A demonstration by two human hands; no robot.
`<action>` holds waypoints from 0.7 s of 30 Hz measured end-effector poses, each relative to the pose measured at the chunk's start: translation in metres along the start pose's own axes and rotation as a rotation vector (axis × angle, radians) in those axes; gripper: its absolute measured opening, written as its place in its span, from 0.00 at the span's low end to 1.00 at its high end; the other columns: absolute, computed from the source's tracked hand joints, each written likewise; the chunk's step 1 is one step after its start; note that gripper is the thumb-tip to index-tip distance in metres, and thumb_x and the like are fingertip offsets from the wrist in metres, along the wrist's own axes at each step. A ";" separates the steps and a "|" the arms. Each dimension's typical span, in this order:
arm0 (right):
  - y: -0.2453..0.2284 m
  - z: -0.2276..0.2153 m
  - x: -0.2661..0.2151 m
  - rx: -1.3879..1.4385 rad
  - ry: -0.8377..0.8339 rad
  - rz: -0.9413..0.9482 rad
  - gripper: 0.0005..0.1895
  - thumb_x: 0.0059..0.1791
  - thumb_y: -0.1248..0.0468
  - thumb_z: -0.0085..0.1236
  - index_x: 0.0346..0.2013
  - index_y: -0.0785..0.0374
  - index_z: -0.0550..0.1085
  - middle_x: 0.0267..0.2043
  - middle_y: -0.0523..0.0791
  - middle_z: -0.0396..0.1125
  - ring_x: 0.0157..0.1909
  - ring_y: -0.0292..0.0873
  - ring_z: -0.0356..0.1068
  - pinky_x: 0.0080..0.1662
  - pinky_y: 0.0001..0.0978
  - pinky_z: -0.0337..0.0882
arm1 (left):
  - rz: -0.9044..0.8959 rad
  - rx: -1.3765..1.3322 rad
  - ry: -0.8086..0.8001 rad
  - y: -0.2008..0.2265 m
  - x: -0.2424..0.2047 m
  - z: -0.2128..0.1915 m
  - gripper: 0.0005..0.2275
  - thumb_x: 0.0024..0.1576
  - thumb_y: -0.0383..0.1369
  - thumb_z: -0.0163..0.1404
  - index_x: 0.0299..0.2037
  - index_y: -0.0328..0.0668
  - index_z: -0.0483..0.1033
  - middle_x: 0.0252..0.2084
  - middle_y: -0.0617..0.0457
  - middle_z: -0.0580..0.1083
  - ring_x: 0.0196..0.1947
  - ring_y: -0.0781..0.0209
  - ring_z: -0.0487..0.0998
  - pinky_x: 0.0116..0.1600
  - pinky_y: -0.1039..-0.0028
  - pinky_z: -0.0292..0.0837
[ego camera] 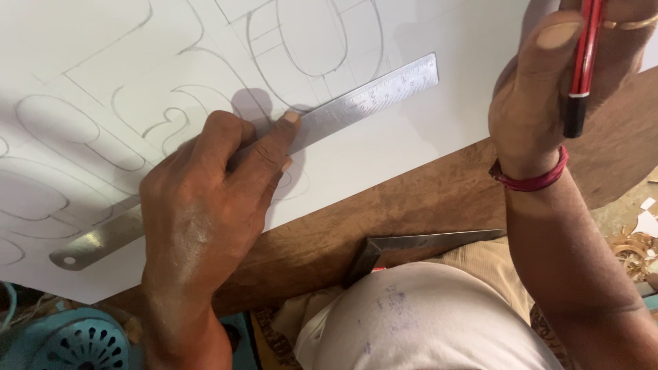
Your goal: The recorder is using a ruler, square, and pencil to measure and mark character outlines on a white board, likely for a sign or template.
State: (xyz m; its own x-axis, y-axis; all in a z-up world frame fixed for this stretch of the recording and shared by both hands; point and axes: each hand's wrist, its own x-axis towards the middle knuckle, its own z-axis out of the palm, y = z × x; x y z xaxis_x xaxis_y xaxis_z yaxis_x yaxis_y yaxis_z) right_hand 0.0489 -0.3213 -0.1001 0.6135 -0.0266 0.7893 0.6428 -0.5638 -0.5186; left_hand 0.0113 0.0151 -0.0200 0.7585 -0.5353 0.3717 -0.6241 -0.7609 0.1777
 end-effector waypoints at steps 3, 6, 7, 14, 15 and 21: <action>0.004 -0.001 -0.010 -0.021 0.052 0.077 0.17 0.67 0.54 0.43 0.61 0.66 0.66 0.47 0.46 0.61 0.40 0.41 0.61 0.42 0.35 0.64 | 0.003 -0.012 0.000 0.001 0.001 -0.001 0.18 0.58 0.31 0.64 0.60 0.50 0.80 0.37 0.53 0.73 0.31 0.64 0.77 0.33 0.72 0.77; 0.014 -0.002 -0.014 -0.149 0.118 0.155 0.16 0.62 0.57 0.44 0.49 0.70 0.68 0.39 0.44 0.61 0.34 0.39 0.60 0.34 0.32 0.59 | 0.001 -0.012 0.010 0.004 0.003 -0.005 0.18 0.58 0.30 0.64 0.59 0.50 0.80 0.37 0.53 0.73 0.31 0.63 0.78 0.33 0.71 0.76; 0.011 -0.002 -0.015 -0.149 0.119 0.154 0.16 0.62 0.57 0.44 0.49 0.70 0.68 0.39 0.44 0.61 0.34 0.39 0.60 0.34 0.32 0.59 | 0.001 -0.011 0.012 0.004 0.003 -0.006 0.18 0.58 0.30 0.64 0.59 0.50 0.80 0.37 0.53 0.73 0.31 0.63 0.78 0.33 0.71 0.76; 0.004 0.001 -0.001 -0.076 0.097 0.014 0.18 0.64 0.54 0.48 0.62 0.64 0.66 0.50 0.48 0.63 0.46 0.43 0.62 0.47 0.36 0.63 | -0.007 -0.040 0.009 0.005 0.005 -0.008 0.16 0.58 0.31 0.63 0.57 0.47 0.81 0.37 0.53 0.74 0.31 0.63 0.78 0.32 0.71 0.75; 0.002 0.001 0.000 -0.096 0.085 0.018 0.18 0.64 0.53 0.47 0.62 0.63 0.67 0.50 0.47 0.64 0.46 0.42 0.62 0.47 0.35 0.63 | 0.002 -0.038 0.019 0.005 0.005 -0.007 0.16 0.58 0.31 0.63 0.57 0.47 0.82 0.36 0.53 0.74 0.31 0.63 0.78 0.32 0.71 0.76; -0.003 0.014 0.006 0.241 0.160 0.059 0.27 0.63 0.49 0.53 0.72 0.61 0.66 0.65 0.44 0.66 0.62 0.37 0.67 0.64 0.31 0.67 | -0.003 -0.047 0.053 0.004 0.006 -0.008 0.12 0.61 0.31 0.60 0.54 0.48 0.83 0.35 0.53 0.76 0.28 0.66 0.77 0.28 0.77 0.75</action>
State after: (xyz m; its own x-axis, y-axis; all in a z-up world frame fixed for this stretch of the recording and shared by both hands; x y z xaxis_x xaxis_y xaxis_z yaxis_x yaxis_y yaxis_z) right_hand 0.0569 -0.3083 -0.0984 0.5852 -0.1944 0.7872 0.7102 -0.3455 -0.6133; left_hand 0.0118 0.0121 -0.0103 0.7503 -0.5118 0.4185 -0.6307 -0.7438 0.2213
